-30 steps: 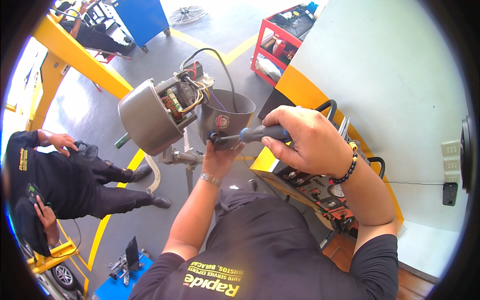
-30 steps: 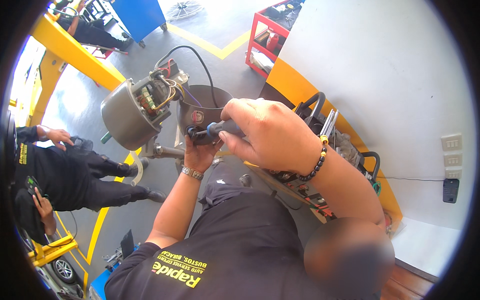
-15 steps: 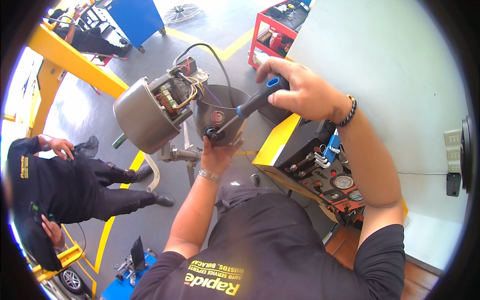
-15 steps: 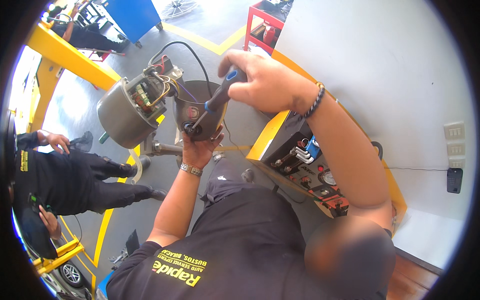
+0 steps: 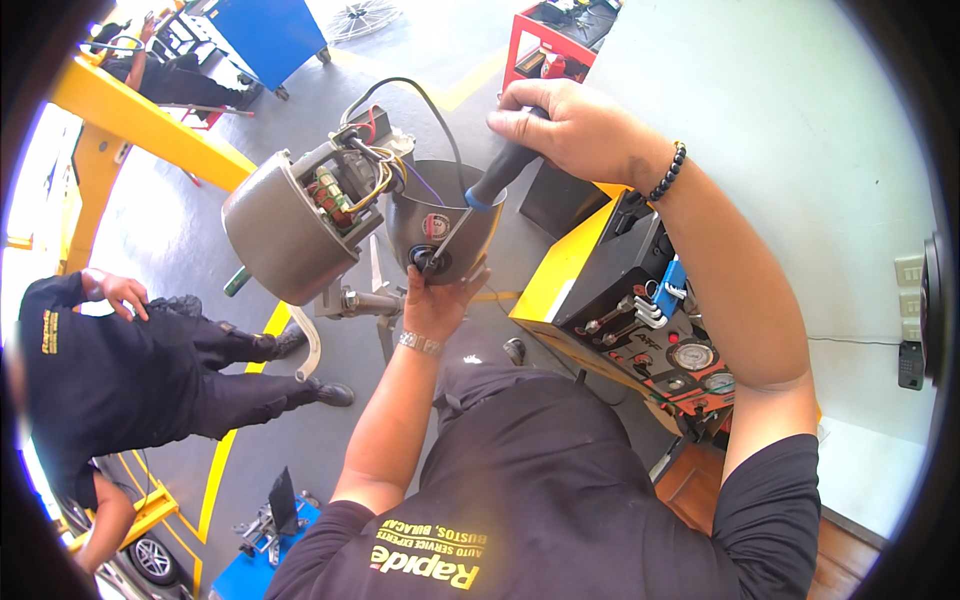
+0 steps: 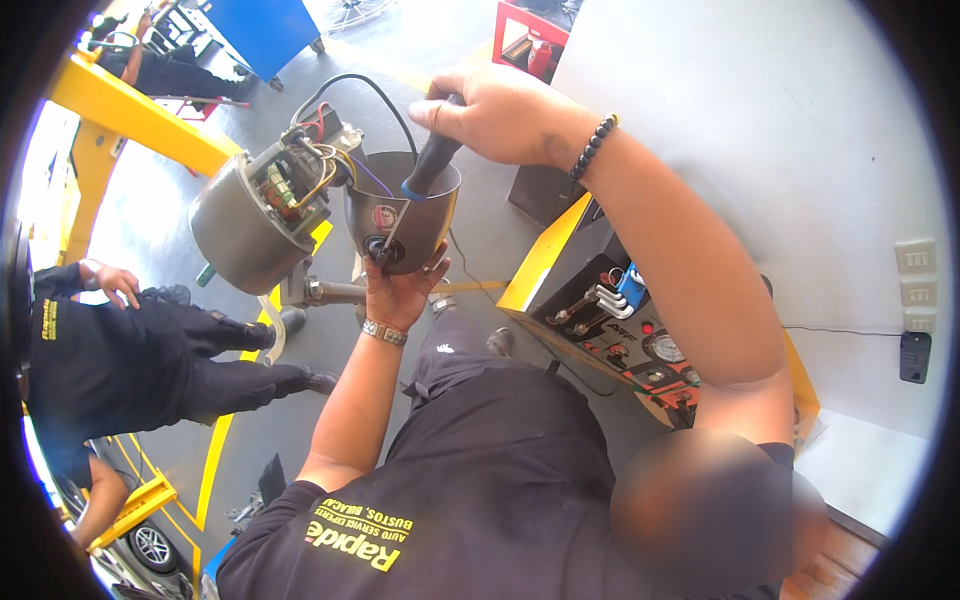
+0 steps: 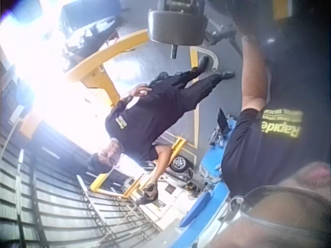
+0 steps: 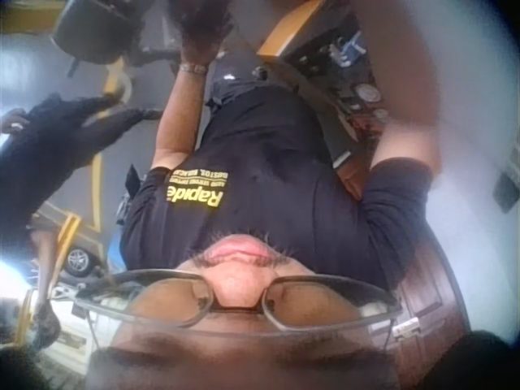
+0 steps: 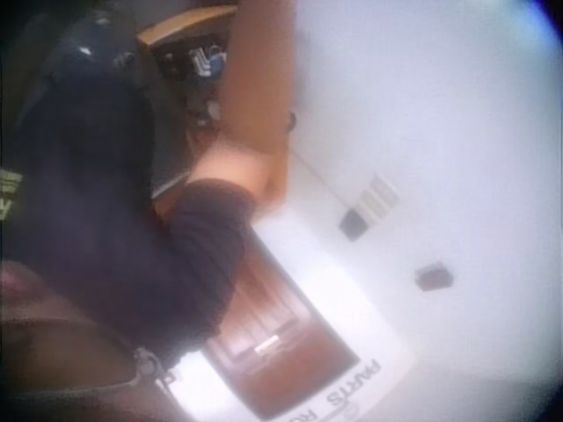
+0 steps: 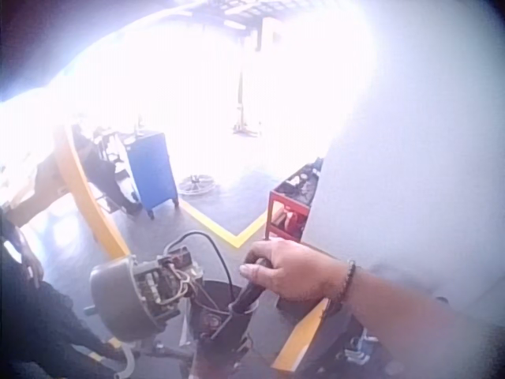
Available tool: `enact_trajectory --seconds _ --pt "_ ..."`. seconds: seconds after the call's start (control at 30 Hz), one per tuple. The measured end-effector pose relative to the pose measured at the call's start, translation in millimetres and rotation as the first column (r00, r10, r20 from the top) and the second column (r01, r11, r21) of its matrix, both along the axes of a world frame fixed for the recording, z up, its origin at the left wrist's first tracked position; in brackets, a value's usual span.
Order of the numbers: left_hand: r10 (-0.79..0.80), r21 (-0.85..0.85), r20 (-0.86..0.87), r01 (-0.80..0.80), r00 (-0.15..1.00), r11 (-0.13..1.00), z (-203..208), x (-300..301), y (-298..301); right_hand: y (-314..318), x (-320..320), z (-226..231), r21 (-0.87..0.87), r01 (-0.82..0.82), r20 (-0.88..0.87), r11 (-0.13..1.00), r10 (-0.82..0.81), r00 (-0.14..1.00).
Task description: The person uses a screwdriver to remove screws from a cylindrical electrical component, then detaches and reattaches a small plastic connector with wires. The person manipulates the connector and wires by hand, rotating and inspecting the assembly throughout.
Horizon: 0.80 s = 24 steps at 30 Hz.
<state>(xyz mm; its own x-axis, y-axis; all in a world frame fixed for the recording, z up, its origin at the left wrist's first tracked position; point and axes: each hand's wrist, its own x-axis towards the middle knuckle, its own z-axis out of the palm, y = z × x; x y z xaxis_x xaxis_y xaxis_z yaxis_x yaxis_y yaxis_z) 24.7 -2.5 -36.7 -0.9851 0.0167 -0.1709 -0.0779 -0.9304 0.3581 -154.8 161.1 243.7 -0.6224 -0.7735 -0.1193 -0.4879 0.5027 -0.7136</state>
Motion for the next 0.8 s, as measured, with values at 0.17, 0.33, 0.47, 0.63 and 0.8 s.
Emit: enact_trajectory --seconds 0.17,0.33,0.47,0.63,0.8 --pt "-0.005 -0.002 -0.012 0.005 1.0 1.0 2 -1 1 6 11 4 -0.118 0.027 0.161 0.993 -0.008 0.987" --pt "-0.042 0.129 -0.088 0.053 0.995 0.99 -4 -2 1 17 6 -8 -0.24 -0.216 -0.1 0.946 0.198 0.975" --pt "-0.037 0.101 -0.065 0.044 0.997 0.994 -5 2 -4 7 17 9 -0.086 -0.05 0.089 0.995 0.057 0.994" --pt "-0.045 0.111 -0.057 0.052 0.997 0.993 -4 -1 -2 18 12 4 -0.173 -0.196 -0.069 0.965 0.187 0.98" --pt "-0.034 0.092 -0.064 0.04 0.997 0.995 -5 -3 0 6 8 3 -0.032 -0.013 -0.018 0.999 0.013 1.0"
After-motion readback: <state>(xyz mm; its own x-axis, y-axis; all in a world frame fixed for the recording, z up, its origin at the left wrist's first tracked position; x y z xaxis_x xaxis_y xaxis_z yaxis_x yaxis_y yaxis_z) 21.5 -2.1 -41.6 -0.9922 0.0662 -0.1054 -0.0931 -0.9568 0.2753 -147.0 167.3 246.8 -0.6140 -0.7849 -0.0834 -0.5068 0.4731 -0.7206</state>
